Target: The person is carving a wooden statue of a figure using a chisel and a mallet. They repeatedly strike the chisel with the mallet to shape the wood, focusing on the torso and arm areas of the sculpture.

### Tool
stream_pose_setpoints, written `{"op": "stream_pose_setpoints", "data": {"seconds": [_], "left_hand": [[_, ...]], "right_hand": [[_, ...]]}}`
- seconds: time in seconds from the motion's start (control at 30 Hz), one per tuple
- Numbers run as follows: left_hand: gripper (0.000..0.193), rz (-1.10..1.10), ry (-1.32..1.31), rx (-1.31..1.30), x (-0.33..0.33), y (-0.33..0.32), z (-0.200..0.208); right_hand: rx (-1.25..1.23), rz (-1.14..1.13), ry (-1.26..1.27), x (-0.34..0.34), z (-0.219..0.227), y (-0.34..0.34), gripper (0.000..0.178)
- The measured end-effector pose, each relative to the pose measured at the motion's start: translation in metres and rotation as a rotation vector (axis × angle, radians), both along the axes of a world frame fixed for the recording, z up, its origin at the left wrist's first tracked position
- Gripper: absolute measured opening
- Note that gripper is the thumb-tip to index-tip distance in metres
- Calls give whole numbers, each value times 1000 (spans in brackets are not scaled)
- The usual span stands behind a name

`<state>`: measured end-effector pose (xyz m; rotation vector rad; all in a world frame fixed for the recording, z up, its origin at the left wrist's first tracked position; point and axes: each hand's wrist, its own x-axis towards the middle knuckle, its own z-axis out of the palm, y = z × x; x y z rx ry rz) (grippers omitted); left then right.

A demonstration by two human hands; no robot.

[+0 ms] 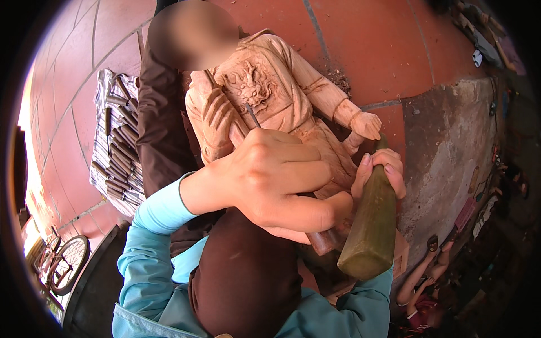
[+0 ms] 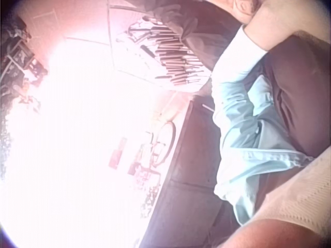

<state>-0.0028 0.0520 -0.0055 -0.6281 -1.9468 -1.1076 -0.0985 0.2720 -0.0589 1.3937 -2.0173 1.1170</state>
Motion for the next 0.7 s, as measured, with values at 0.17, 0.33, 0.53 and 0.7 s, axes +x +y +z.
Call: {"op": "stream_pose_setpoints", "data": {"seconds": [0.17,0.33,0.53,0.7], "left_hand": [[24,-55,3,87,-3,-8,2],[23,-143,40,84,3,-11,-6],[34,-375,102,24,18,-30,-17],[40,-461,102,2,38,-57,-27]], "right_hand": [[-64,11,-2,0,-2,-4,58],[-22,23,6,-5,-9,5,61],[38,46,50,-5,5,1,62],[12,69,56,-6,4,1,59]]}}
